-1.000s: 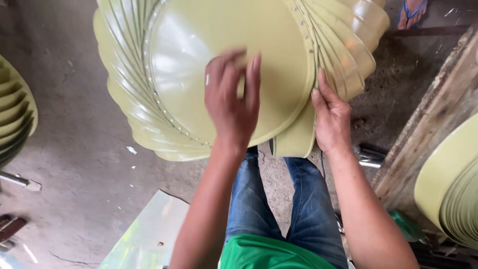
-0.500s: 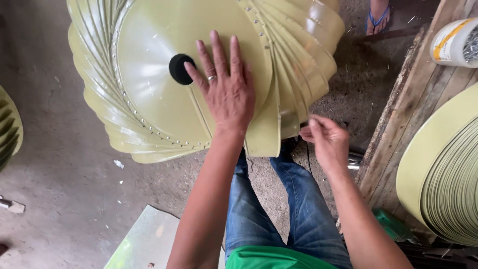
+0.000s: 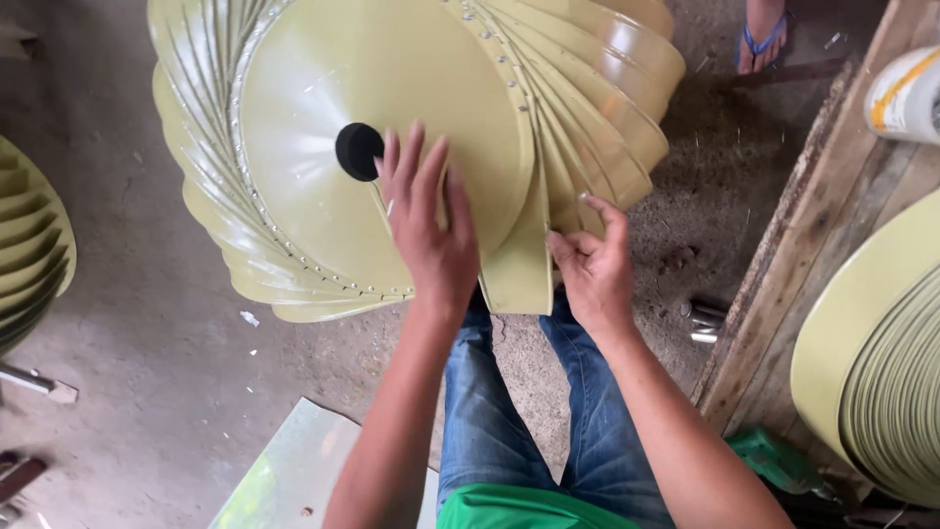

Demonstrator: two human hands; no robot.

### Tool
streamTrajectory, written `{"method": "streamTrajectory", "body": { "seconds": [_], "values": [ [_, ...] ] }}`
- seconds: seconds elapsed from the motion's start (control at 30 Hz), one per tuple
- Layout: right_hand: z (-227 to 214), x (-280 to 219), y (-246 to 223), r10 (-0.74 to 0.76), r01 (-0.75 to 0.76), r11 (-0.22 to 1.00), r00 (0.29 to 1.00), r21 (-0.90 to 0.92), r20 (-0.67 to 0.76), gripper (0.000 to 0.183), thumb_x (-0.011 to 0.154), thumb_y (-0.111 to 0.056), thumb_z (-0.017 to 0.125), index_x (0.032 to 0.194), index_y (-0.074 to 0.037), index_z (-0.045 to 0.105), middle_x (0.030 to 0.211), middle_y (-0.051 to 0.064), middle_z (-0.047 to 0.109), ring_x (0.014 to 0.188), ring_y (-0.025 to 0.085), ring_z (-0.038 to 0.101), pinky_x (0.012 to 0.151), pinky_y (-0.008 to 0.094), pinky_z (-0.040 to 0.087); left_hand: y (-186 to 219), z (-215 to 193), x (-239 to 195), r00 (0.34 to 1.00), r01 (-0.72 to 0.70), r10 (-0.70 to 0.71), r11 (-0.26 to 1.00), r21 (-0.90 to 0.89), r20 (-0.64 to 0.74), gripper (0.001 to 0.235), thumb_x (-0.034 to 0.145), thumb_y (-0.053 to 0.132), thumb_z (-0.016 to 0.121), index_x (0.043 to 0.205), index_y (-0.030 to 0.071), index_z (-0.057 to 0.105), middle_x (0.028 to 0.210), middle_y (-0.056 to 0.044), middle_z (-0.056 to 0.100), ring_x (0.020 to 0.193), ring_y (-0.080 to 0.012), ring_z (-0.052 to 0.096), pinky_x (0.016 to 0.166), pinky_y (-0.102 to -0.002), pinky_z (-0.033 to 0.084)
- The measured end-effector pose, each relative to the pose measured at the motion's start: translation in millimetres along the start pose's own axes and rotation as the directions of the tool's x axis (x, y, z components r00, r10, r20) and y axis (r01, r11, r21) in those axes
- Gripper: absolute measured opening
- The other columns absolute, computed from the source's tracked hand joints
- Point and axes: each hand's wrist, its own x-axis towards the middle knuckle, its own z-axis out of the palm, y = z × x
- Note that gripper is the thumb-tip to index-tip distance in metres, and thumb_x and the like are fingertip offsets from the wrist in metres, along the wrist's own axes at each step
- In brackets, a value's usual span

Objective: Assembling the curved slats onto the central cone of a roof turbine ventilator using a drill and pop-rivets.

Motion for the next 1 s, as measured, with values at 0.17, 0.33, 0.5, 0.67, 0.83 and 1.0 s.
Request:
{"method": "streamTrajectory", "body": {
  "seconds": [0.17, 0.33, 0.5, 0.67, 0.83, 1.0],
  "values": [
    [-3.3, 10.2, -7.3, -0.138, 0.135, 0.974, 0.99, -0.18, -0.002, 0.049, 0.103, -0.01, 0.068, 0.144, -0.001, 0.041, 0.1, 0.013, 0.074, 0.091, 0.014, 0.071, 0.083, 0.025, 0.06, -14.0, -20.4, -128.7, 0.859, 0.493, -0.507, 0.781, -0.383, 0.072, 0.011, 0.109, 0.009, 0.066, 0.099, 0.004, 0.069, 0.092, -0.01, 0.069, 0.083, -0.0195, 0.062, 0.079, -0.034, 0.052],
    [-9.6, 22.2, -23.9, -0.293, 0.28, 0.894, 0.956, -0.349, 0.017, 0.027, 0.107, -0.003, 0.063, 0.134, -0.003, 0.063, 0.109, 0.008, 0.07, 0.094, 0.013, 0.07, 0.082, 0.027, 0.061, -25.5, -6.7, -152.8, 0.559, 0.785, -0.722, 0.303, -0.54, 0.407, 0.044, 0.109, 0.034, 0.053, 0.114, -0.004, 0.073, 0.113, -0.012, 0.074, 0.101, -0.0162, 0.062, 0.093, -0.032, 0.048],
    [-4.6, 47.4, -64.9, -0.405, 0.425, 0.568, 0.89, -0.705, 0.21, 0.049, 0.101, 0.0, 0.061, 0.149, -0.012, 0.057, 0.103, 0.01, 0.053, 0.09, 0.021, 0.057, 0.083, 0.037, 0.052, -36.0, 5.9, -145.9, 0.525, 0.693, -0.681, -0.006, -0.721, 0.511, 0.059, 0.106, 0.042, 0.048, 0.134, -0.008, 0.061, 0.136, -0.014, 0.067, 0.13, -0.0201, 0.059, 0.116, -0.035, 0.04],
    [-1.2, 62.5, -73.1, -0.43, 0.467, 0.511, 0.866, -0.721, 0.256, 0.048, 0.102, 0.001, 0.06, 0.146, -0.016, 0.058, 0.105, 0.009, 0.049, 0.095, 0.023, 0.054, 0.092, 0.039, 0.05, -39.4, 8.1, -139.7, 0.504, 0.661, -0.654, -0.129, -0.739, 0.564, 0.061, 0.106, 0.043, 0.048, 0.133, -0.01, 0.061, 0.135, -0.018, 0.068, 0.128, -0.0253, 0.063, 0.116, -0.04, 0.043],
    [0.7, 64.7, -70.6, -0.415, 0.43, 0.514, 0.882, -0.743, 0.223, 0.045, 0.101, 0.0, 0.061, 0.142, -0.017, 0.059, 0.103, 0.008, 0.048, 0.094, 0.023, 0.055, 0.089, 0.037, 0.052, -41.5, 8.8, -139.5, 0.494, 0.665, -0.617, -0.186, -0.723, 0.613, 0.057, 0.108, 0.043, 0.045, 0.128, -0.007, 0.064, 0.123, -0.018, 0.072, 0.115, -0.0256, 0.068, 0.105, -0.041, 0.051],
    [4.5, 67.1, -67.4, -0.383, 0.399, 0.557, 0.902, -0.728, 0.2, 0.046, 0.1, 0.0, 0.061, 0.142, -0.019, 0.058, 0.105, 0.008, 0.048, 0.092, 0.021, 0.056, 0.086, 0.036, 0.053, -39.6, 6.9, -136.1, 0.489, 0.68, -0.615, -0.175, -0.712, 0.619, 0.057, 0.108, 0.043, 0.042, 0.129, -0.006, 0.064, 0.123, -0.018, 0.072, 0.115, -0.0252, 0.069, 0.105, -0.04, 0.052]
  ]
}}
